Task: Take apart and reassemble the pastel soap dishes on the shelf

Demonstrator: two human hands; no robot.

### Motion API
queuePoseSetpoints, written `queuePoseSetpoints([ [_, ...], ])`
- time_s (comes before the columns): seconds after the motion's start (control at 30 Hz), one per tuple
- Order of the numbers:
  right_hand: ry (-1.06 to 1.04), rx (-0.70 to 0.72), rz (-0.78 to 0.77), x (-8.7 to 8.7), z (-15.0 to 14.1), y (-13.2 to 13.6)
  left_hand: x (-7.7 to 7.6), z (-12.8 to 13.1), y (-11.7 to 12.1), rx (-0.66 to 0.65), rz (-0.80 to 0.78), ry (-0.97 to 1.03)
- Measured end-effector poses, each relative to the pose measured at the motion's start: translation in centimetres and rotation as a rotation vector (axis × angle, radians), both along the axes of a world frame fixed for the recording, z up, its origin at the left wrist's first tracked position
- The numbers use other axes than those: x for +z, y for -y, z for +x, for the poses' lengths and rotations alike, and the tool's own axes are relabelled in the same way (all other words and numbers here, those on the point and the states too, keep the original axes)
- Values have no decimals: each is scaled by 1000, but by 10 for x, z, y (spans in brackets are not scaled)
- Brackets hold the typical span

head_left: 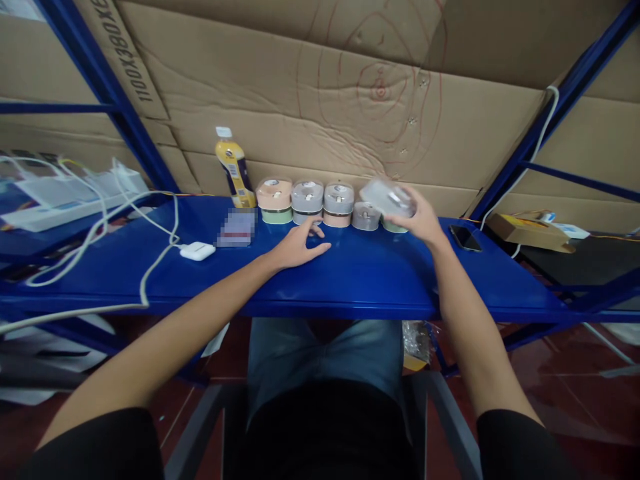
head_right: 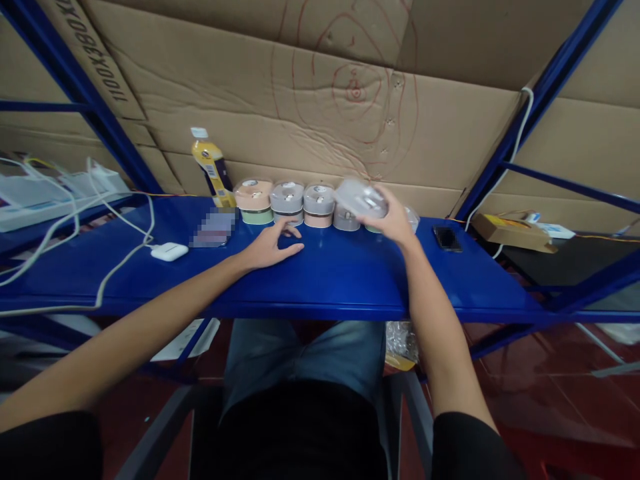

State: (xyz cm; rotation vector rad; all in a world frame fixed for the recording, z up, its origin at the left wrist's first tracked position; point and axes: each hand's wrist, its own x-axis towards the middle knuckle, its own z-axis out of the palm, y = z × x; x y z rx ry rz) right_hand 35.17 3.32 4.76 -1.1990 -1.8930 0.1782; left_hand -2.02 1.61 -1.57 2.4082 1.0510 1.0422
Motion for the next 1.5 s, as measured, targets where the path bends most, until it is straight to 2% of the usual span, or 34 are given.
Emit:
queuePoseSetpoints([
  [0.07, -59, -313, 55, 5, 21, -15, -2, 3, -1, -5, 1, -25],
  [0.13, -85, -594, 31, 6, 33, -28, -3, 6, -1, -13, -2, -46],
  [0.2, -79, -790, -39, 5, 37, -37, -4, 8, -1, -16, -3, -55],
  [0.33, -2, -994, -142, -2, 31, -44, -5, 8, -2, -8, -15, -75],
  [0.47, 40, -1080, -191, -11, 27, -48, -4, 7, -2, 10, -32, -100],
  [0.7, 37, -1058, -210, -17, 32, -47, -4, 7, -2, 12, -38, -112],
  [0.77, 44, -1068, -165, -14, 31, -43, -5, 7, -3, 14, -37, -115],
  [0.83, 97, -1030, -49, -11, 24, -37, -5, 6, -4, 18, -37, -118],
  [0.9, 229, -857, 88, -9, 9, -31, -5, 6, -4, 21, -36, -123],
  [0.97, 413, -571, 152, -11, -15, -27, -5, 7, -3, 22, -35, -126],
  [1.03, 576, -323, 104, -17, -42, -27, -4, 8, -2, 22, -35, -130],
  [1.1, 673, -220, 16, -25, -66, -29, -3, 8, -1, 21, -36, -132],
  [1.17, 721, -194, -61, -33, -82, -28, -2, 9, 0, 20, -39, -133],
  [1.27, 752, -185, -93, -36, -88, -20, -2, 9, 0, 18, -37, -138],
  [1.4, 701, -232, -67, -24, -85, 2, -2, 9, -1, 15, -25, -136],
  [1.5, 578, -370, -45, -15, -89, 17, -3, 9, -1, 19, -27, -133],
])
